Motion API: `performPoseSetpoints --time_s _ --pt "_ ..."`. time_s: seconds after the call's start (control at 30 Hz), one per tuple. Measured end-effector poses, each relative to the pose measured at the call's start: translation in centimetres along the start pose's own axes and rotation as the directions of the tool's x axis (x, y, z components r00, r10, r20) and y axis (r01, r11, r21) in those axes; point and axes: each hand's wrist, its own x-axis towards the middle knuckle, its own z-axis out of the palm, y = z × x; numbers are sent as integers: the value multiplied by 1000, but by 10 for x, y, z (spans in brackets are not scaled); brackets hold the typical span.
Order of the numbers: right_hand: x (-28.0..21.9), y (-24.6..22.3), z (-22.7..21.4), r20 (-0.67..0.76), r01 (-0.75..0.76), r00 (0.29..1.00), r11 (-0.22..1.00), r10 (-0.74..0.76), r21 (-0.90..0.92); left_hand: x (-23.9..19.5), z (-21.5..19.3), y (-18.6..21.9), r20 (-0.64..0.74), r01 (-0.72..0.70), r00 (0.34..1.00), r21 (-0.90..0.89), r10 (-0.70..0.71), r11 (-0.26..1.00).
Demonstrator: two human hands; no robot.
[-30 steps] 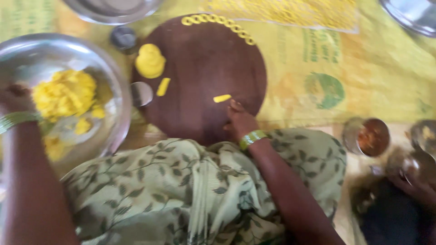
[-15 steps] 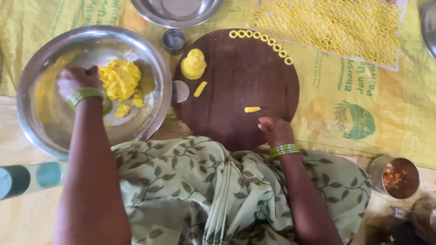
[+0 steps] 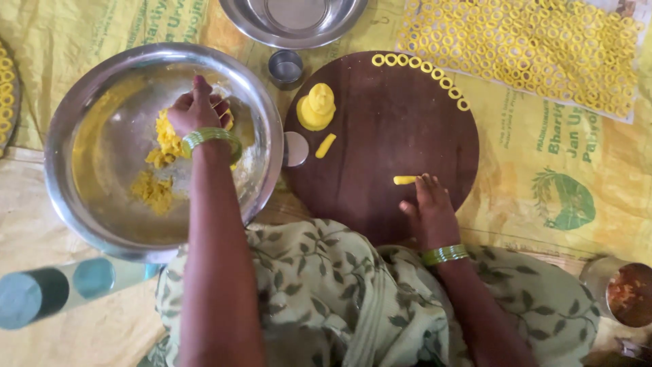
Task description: The person rolls yellow dough into thin ropes on a wooden board, then shapes them into small rings and places them on a newspaper sheet. The person repeatedly takes dough from a metal bowl, rolls it, and forms rings.
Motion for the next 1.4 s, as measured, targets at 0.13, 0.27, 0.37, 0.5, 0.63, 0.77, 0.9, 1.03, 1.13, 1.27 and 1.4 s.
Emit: performPoseSetpoints --time_s 0.13,0.27,0.37,0.5,0.63,0.77,0.9,1.03,1.13,1.27,1.4 --pt "-2 -18 25 83 81 994 982 -68 -173 3 11 11 118 27 993 -387 21 922" --pt "44 -6 34 80 120 991 963 -104 -239 12 19 41 64 -12 997 -464 47 886" --pt "105 4 42 94 141 988 954 -120 -265 11 19 62 65 -26 995 -557 75 830" --pt "186 7 59 55 78 996 965 -66 -251 4 6 78 54 -3 997 -639 49 770" --pt "230 6 58 -22 70 997 962 -79 -263 -3 -5 88 72 37 997 -709 21 705" --pt "209 -5 57 -14 119 992 961 -126 -248 -5 -7 92 59 35 998 -699 8 714" --pt "123 -16 57 83 136 989 975 -123 -175 -10 1 88 135 45 988 -718 75 694" --pt "28 -28 48 188 236 961 957 -203 -169 -21 0 88 182 110 983 -705 29 701" --pt "2 -26 40 300 237 937 958 -181 -163 -28 -6 90 230 165 973 -733 12 660" --pt "27 -23 45 159 250 960 960 -230 -124 -35 -25 90 276 213 961 -776 15 594" --pt "107 -18 61 140 161 981 966 -134 -202 -33 -35 94 314 241 949 -799 39 551"
